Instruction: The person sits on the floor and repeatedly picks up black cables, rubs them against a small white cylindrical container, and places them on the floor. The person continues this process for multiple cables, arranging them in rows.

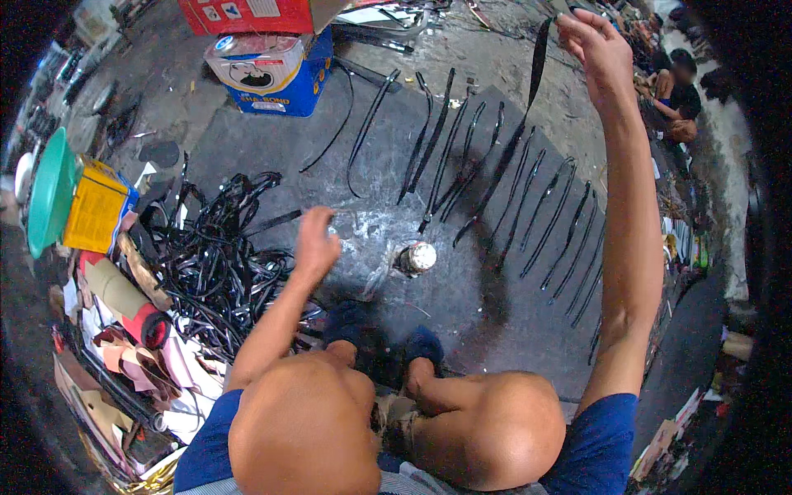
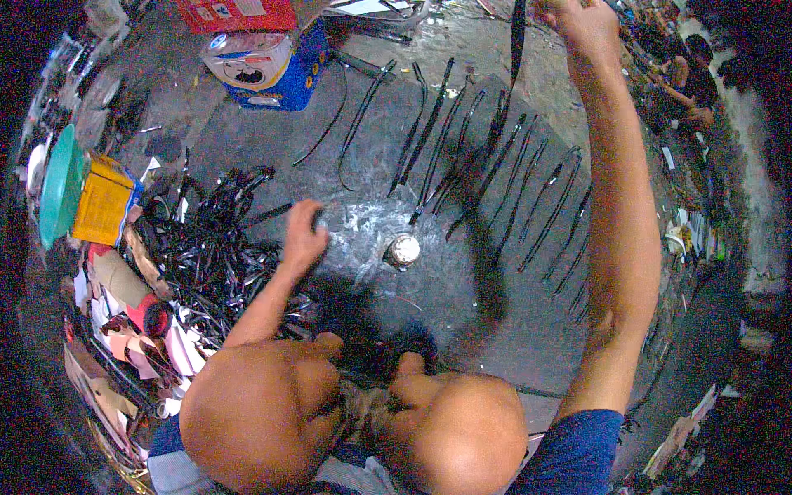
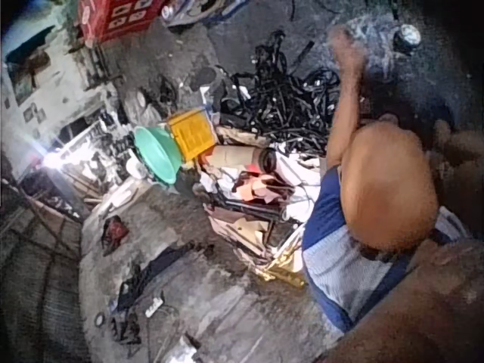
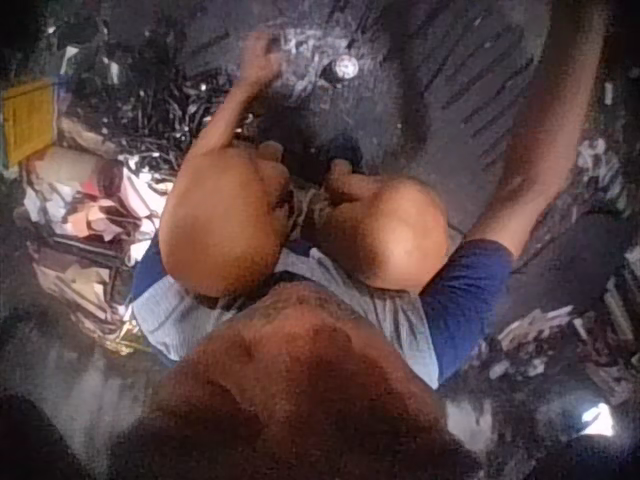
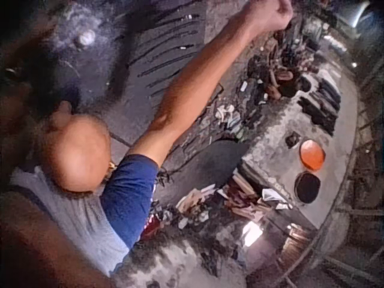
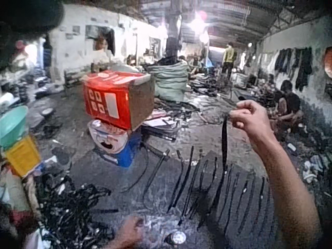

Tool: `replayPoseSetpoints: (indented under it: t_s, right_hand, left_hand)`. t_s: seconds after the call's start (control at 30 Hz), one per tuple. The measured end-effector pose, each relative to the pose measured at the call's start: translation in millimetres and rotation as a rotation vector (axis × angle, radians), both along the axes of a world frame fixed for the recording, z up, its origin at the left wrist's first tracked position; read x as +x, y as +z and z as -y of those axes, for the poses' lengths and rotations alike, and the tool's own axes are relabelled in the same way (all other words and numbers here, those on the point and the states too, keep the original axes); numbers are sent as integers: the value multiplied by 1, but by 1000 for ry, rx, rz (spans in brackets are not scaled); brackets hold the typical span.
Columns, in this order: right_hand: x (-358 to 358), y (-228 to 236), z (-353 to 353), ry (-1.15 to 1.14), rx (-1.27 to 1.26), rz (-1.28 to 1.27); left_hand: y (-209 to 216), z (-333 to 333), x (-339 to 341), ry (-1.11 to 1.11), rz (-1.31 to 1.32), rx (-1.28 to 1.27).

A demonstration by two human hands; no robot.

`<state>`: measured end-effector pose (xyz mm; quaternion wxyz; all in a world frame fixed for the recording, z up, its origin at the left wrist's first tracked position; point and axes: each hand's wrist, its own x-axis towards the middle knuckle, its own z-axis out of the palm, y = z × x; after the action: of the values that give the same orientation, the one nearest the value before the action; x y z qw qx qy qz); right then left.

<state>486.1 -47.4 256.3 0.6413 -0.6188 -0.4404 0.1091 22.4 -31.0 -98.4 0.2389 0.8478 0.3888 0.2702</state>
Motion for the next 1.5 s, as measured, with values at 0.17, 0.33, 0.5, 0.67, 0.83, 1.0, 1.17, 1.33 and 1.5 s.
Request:
replayPoseSetpoints:
  t_s: [0.17, 0.33, 0.5, 0.67, 0.83, 1.0, 1.17, 1.33, 1.5]
  right_hand:
    - [-37, -5, -52, -143, 63, -125]
    - [-36, -123, -96, -152, 75, 156]
    - [-175, -234, -46, -124, -226, 336]
    - [-233, -266, 30, 377, -650, 262]
    - [-216, -245, 85, 191, -596, 310]
    - [-169, -295, 170, 217, -831, 226]
    - [-257, -322, 181, 187, -731, 49]
    - [-259, -339, 180, -97, -519, -194]
    - [-237, -322, 181, -324, -404, -472]
  left_hand:
    - [3, -48, -87, 333, -382, 8]
    - [-13, -62, -97, 270, -476, 110]
    - [-1, -71, -104, 205, -599, -7]
    - [-1, -93, -116, -61, -758, 70]
    - [4, -108, -118, -296, -909, 162]
    - [19, -89, -85, -117, -590, 84]
    - [16, -27, -22, -154, -78, -280]
    - [11, 11, 22, -126, 50, -1055]
    - [-2, 26, 28, -52, 364, -1463]
